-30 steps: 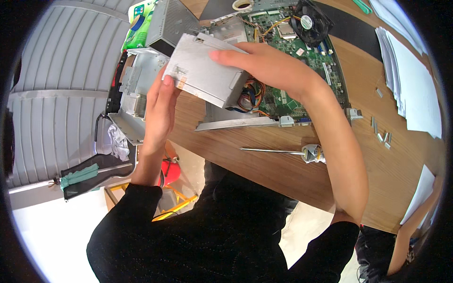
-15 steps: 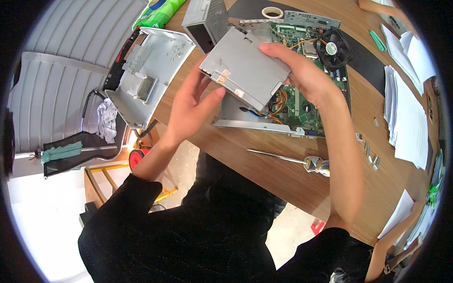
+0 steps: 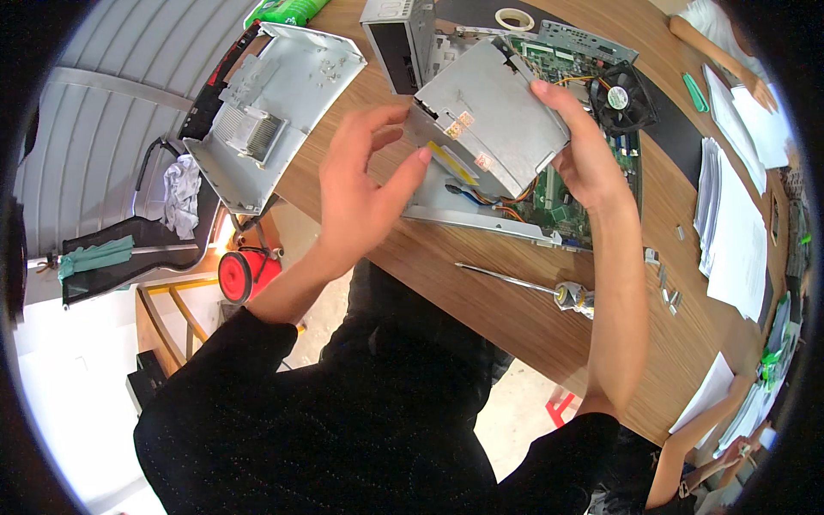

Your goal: The person disassembles internal computer parts from a chassis, including the power supply unit and an optical drive, using a screwdriver to remove screws and disconnecting power cables by hand.

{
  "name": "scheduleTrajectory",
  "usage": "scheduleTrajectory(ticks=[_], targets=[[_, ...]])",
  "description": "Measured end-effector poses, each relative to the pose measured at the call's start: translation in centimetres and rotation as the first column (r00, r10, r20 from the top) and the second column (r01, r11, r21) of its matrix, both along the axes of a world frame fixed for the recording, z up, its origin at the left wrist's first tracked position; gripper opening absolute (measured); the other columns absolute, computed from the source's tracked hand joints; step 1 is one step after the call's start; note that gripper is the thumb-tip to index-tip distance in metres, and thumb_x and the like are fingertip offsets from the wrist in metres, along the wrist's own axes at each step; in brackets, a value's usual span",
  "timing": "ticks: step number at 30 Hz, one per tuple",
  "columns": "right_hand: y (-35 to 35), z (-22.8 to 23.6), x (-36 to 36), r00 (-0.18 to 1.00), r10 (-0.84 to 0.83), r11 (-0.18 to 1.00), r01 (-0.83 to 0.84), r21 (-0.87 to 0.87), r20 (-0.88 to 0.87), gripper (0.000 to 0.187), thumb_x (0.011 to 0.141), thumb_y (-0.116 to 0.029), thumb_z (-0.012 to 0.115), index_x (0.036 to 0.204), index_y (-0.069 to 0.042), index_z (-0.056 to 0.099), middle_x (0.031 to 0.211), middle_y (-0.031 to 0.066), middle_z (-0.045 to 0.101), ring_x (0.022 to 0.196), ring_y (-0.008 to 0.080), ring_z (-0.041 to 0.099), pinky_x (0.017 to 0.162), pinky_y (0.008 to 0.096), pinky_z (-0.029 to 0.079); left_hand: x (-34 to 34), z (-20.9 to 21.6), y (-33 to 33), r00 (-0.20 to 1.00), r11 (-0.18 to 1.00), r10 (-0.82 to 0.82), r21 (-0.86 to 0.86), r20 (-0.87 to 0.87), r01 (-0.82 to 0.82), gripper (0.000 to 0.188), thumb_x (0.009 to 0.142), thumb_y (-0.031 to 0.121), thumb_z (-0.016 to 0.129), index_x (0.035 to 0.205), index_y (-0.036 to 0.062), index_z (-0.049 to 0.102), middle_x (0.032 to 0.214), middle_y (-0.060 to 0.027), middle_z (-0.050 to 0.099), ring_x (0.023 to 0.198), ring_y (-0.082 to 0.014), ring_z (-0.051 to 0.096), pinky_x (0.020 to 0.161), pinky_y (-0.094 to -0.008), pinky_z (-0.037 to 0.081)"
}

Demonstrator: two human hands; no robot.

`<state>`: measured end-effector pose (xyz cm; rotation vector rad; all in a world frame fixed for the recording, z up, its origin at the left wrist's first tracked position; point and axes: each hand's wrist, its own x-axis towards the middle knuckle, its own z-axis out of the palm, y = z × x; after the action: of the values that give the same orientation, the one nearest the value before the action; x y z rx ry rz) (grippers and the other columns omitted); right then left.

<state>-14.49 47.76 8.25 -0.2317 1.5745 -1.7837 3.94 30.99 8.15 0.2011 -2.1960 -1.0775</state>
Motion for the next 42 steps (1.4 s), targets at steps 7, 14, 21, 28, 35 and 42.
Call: scheduleTrajectory(ticks=[7,14,21,28,35,42], targets=[[-0.4,0.1,0.0,0.997,0.053,0.997,-0.05,0.054,-0.058,0.058,0.086,-0.053,0.07,0.123,-0.008,0.062,0.116,0.0051,0.066,0.106,0.016,0.063,0.09,0.0316,0.05,0.3,1.1,-1.4,0.979,0.994,-0.083,-0.049,0.185,0.094,0.036,0.079,0.01,0.085,0.104,0.0012,0.06,0.098,-0.0074,0.065,0.095,-0.0187,0.064,0.087,-0.0315,0.052],[-0.9,0.9,-0.3,0.987,0.126,0.988,-0.117,0.098,-0.098,0.054,0.085,-0.056,0.069,0.118,-0.013,0.067,0.103,0.0,0.068,0.09,0.0093,0.063,0.076,0.025,0.047,0.3,0.2,-1.7,0.978,0.957,-0.151,0.269,0.142,0.108,0.036,0.077,0.017,0.088,0.097,-0.0003,0.064,0.087,-0.0089,0.067,0.083,-0.0147,0.063,0.074,-0.0285,0.052],[-0.8,0.1,-1.1,0.984,0.147,0.983,-0.134,0.123,-0.104,0.05,0.084,-0.055,0.071,0.113,-0.014,0.069,0.095,-0.0031,0.069,0.086,0.0057,0.061,0.072,0.0227,0.043,1.1,0.5,-0.5,0.987,0.97,-0.104,0.232,0.121,0.074,0.033,0.08,0.007,0.084,0.105,-0.0009,0.064,0.098,-0.0081,0.068,0.093,-0.0136,0.063,0.081,-0.0282,0.051],[-0.5,0.0,-0.9,0.988,0.123,0.99,-0.116,0.077,-0.096,0.05,0.085,-0.054,0.07,0.114,-0.013,0.069,0.101,-0.003,0.069,0.087,0.0059,0.06,0.074,0.0229,0.044,1.5,-0.1,0.0,0.98,0.971,-0.164,0.194,0.109,0.141,0.045,0.076,0.014,0.086,0.112,-0.0008,0.063,0.106,-0.0126,0.069,0.1,-0.0214,0.065,0.088,-0.0325,0.051],[-1.2,1.0,-0.1,0.979,0.162,0.985,-0.154,0.075,-0.125,0.053,0.086,-0.057,0.068,0.115,-0.014,0.067,0.097,-0.0044,0.067,0.086,0.005,0.059,0.075,0.0219,0.042,0.8,-1.4,0.7,0.979,0.892,-0.205,0.41,-0.015,0.193,0.046,0.083,0.019,0.083,0.117,-0.0006,0.057,0.11,-0.0098,0.065,0.103,-0.0169,0.06,0.091,-0.0301,0.047],[-0.4,-0.3,-2.0,0.921,0.338,0.941,-0.324,0.099,-0.192,0.077,0.083,-0.067,0.065,0.133,-0.008,0.06,0.124,0.0114,0.065,0.112,0.0217,0.06,0.095,0.0336,0.044,-0.4,-0.4,1.2,0.991,0.884,-0.063,0.467,0.116,0.001,0.032,0.101,0.031,0.064,0.106,-0.0008,0.061,0.092,-0.0015,0.062,0.087,-0.0088,0.053,0.079,-0.0248,0.043]])
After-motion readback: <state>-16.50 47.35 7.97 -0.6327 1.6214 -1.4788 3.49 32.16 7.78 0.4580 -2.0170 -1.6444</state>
